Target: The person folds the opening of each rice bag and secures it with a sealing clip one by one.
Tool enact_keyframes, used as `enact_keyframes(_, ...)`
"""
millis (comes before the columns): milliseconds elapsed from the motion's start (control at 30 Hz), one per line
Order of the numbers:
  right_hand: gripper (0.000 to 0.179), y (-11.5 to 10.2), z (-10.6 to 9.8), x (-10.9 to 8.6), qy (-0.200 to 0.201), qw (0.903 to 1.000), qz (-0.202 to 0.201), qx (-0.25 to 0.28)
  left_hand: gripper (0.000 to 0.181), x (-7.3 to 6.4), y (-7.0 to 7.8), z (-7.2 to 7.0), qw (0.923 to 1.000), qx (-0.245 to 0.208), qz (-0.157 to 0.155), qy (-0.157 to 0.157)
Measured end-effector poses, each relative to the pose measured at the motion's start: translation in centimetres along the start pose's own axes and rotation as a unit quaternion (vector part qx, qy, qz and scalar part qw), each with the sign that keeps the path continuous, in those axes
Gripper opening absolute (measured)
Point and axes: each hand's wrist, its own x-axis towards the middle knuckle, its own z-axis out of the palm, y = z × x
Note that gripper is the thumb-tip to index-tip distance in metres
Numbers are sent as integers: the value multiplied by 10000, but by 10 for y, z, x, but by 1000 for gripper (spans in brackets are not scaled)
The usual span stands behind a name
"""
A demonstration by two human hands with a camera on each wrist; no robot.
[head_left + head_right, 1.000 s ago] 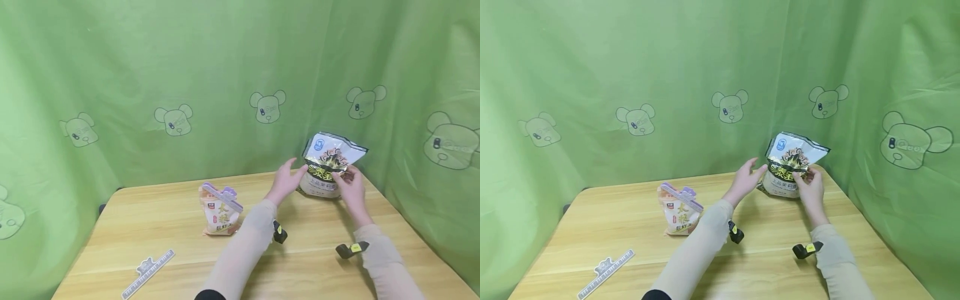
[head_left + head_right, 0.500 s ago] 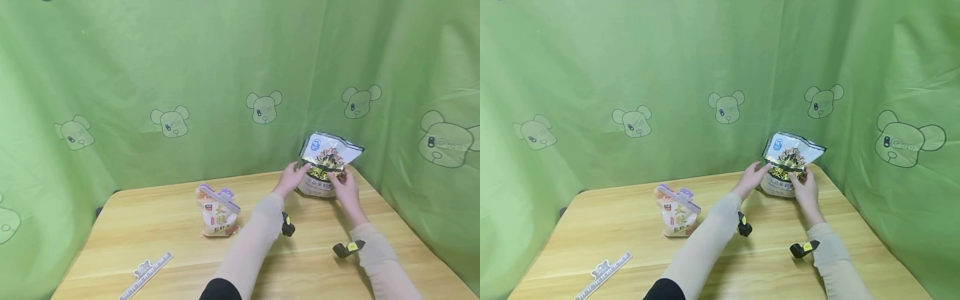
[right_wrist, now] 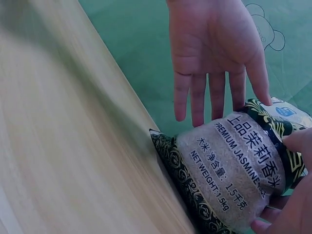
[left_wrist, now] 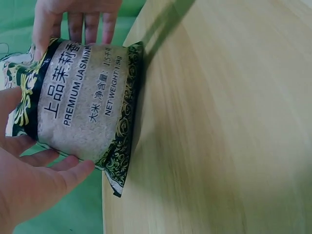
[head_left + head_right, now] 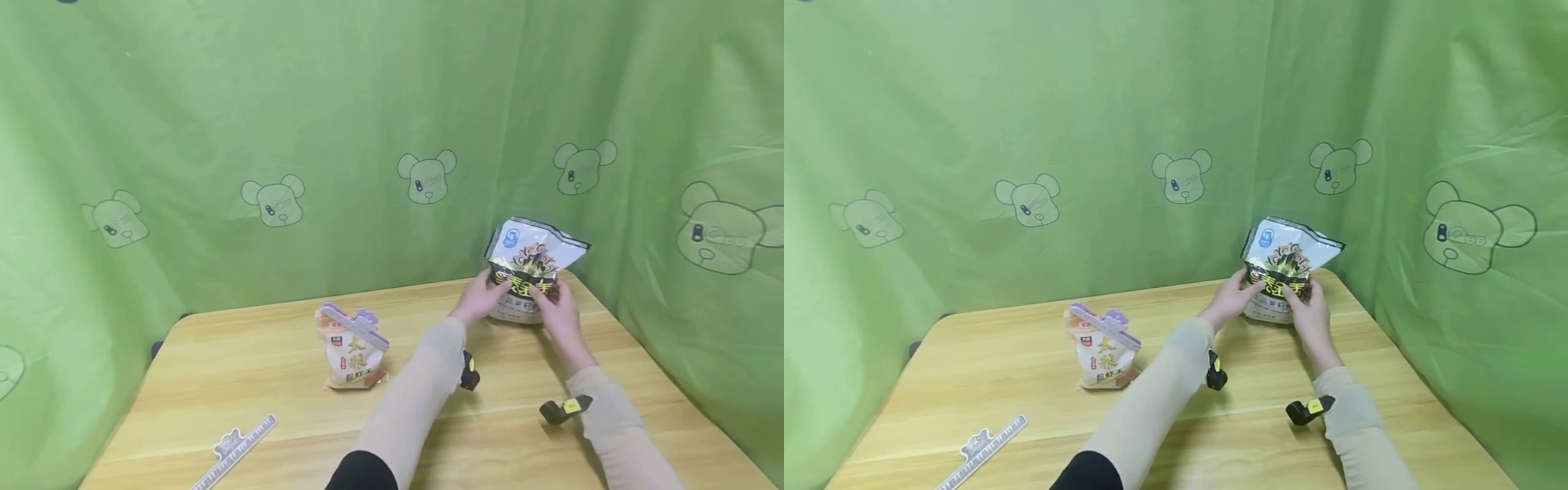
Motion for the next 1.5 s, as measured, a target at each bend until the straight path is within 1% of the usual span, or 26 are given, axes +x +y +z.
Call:
enact_keyframes(100,80,1,-1,0,-75,10000,-13,-27,59,-2,-1,2,9996,184,195,35)
enact_keyframes(200,80,3,-2,0,-163,9999,-44,-27,59,-7,0,2,9993,290,228,24)
enact_keyframes(300,80,5,-3,-1,-228,9997,-79,-15,63,-11,1,2,9990,425,165,-41)
enact_keyframes(400,79,8,-4,-2,-269,9995,-144,6,64,-14,1,4,9991,409,117,-57)
enact_keyframes(533,78,11,-7,-2,-318,9993,-211,4,65,-17,1,7,9995,319,60,13)
enact_keyframes(667,77,14,-10,-1,-403,9988,-265,-10,68,-21,0,11,9994,326,-20,127)
enact_keyframes(900,76,17,-12,-1,-608,9976,-312,-57,67,-32,0,13,9979,293,-225,532)
enact_keyframes(1000,75,18,-14,-2,-735,9969,-281,7,67,-36,0,15,9966,283,-314,706)
enact_keyframes(1133,76,15,-15,-2,-880,9959,-230,7,66,-40,2,14,9943,144,-467,953)
enact_keyframes(1300,75,10,-13,-3,-998,9942,-346,-178,62,-45,2,12,9903,-51,-674,1218)
enact_keyframes(1500,73,6,-11,-6,-1087,9917,-514,-451,56,-51,-2,9,9836,-332,-824,1567)
